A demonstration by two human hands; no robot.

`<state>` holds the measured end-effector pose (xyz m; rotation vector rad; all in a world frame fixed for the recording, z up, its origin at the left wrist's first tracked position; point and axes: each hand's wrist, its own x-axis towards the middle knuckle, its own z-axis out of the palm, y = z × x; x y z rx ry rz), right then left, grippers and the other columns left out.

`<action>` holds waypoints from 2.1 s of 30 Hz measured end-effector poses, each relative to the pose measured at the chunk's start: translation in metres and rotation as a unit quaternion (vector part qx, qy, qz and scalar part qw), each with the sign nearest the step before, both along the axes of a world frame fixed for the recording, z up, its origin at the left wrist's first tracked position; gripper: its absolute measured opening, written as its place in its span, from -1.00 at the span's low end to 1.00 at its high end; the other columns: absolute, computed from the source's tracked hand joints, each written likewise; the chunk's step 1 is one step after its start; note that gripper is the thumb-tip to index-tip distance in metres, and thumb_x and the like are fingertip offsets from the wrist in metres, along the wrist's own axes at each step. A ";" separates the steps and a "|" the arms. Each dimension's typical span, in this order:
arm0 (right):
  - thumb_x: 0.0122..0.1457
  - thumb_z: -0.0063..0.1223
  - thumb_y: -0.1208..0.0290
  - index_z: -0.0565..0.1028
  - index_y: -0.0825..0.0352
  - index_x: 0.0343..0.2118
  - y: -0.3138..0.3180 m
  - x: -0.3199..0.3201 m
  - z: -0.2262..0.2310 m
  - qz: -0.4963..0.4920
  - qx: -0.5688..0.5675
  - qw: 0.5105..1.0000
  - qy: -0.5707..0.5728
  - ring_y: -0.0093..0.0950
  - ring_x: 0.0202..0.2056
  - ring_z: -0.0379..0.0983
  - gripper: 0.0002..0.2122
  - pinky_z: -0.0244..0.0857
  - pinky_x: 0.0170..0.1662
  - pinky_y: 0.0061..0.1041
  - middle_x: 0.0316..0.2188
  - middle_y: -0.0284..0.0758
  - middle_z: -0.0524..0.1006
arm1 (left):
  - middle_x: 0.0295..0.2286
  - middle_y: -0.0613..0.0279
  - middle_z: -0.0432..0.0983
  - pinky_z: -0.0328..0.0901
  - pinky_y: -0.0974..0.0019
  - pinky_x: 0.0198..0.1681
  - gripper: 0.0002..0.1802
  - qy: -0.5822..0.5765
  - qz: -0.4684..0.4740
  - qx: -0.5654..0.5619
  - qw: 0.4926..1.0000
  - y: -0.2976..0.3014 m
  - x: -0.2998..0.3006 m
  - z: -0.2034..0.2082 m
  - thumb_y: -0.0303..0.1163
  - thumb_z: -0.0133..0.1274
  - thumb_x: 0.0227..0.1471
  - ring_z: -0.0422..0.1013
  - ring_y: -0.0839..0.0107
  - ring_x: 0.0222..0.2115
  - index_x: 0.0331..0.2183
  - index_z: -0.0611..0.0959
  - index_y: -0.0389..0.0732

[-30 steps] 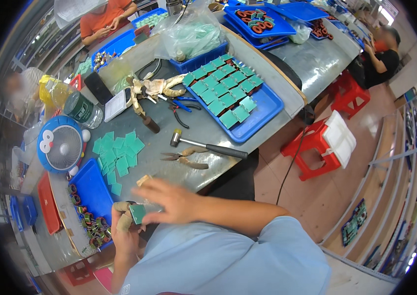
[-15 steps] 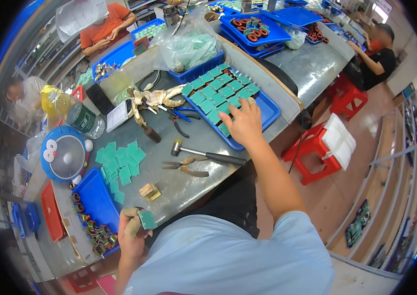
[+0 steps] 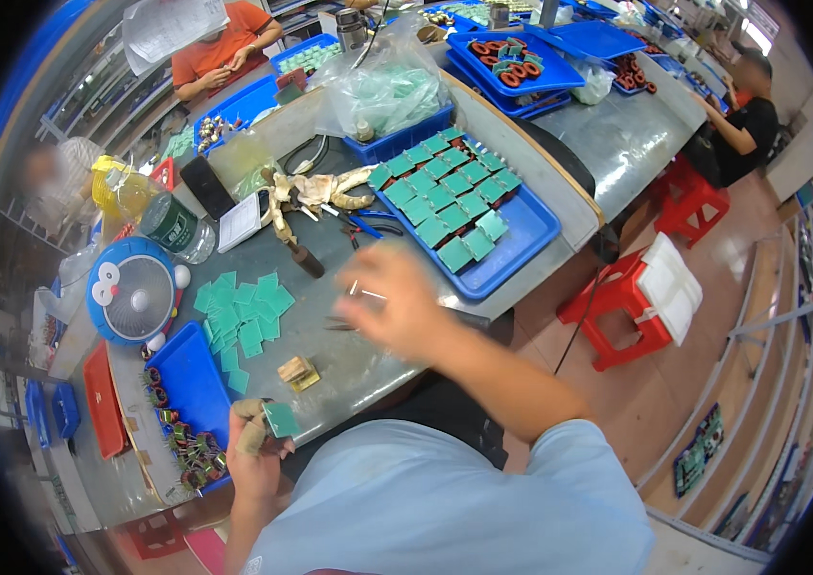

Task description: Assembling a toroidal transformer by fitting green insulation plates and securing them with pliers and a hammer.

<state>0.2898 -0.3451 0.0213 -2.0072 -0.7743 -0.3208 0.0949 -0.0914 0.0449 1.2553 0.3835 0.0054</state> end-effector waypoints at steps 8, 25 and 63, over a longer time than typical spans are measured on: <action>0.25 0.28 0.19 0.36 0.30 0.31 0.067 -0.095 -0.002 0.282 0.120 0.933 0.186 -0.18 0.20 0.39 -0.39 0.30 0.23 -0.29 0.21 -0.14 0.42 | -0.24 0.29 0.48 0.32 0.42 -0.27 -0.81 -0.030 -0.036 0.052 0.998 0.006 0.011 0.009 -0.36 -0.04 0.33 0.39 0.57 -0.32 -0.07 0.47 -0.17; 0.15 0.40 0.33 0.41 0.39 0.26 0.070 -0.096 -0.003 0.230 0.135 0.948 0.175 -0.21 0.13 0.42 -0.37 0.30 0.20 -0.34 0.10 -0.12 0.46 | 0.02 0.13 0.36 0.32 0.28 0.05 -0.52 -0.131 -0.058 0.101 0.985 0.002 0.005 0.004 -0.33 0.10 0.27 0.35 0.38 -0.02 0.15 0.40 -0.22; 0.13 0.43 0.34 0.38 0.49 0.26 0.087 -0.099 -0.017 0.274 0.210 0.903 0.257 -0.27 0.17 0.40 -0.33 0.28 0.25 -0.31 0.16 -0.13 0.40 | 0.03 -0.10 0.34 0.36 0.15 0.05 -0.45 -0.280 -0.071 0.377 0.880 0.020 0.012 0.003 -0.21 0.21 0.23 0.41 0.08 -0.04 0.15 0.46 -0.19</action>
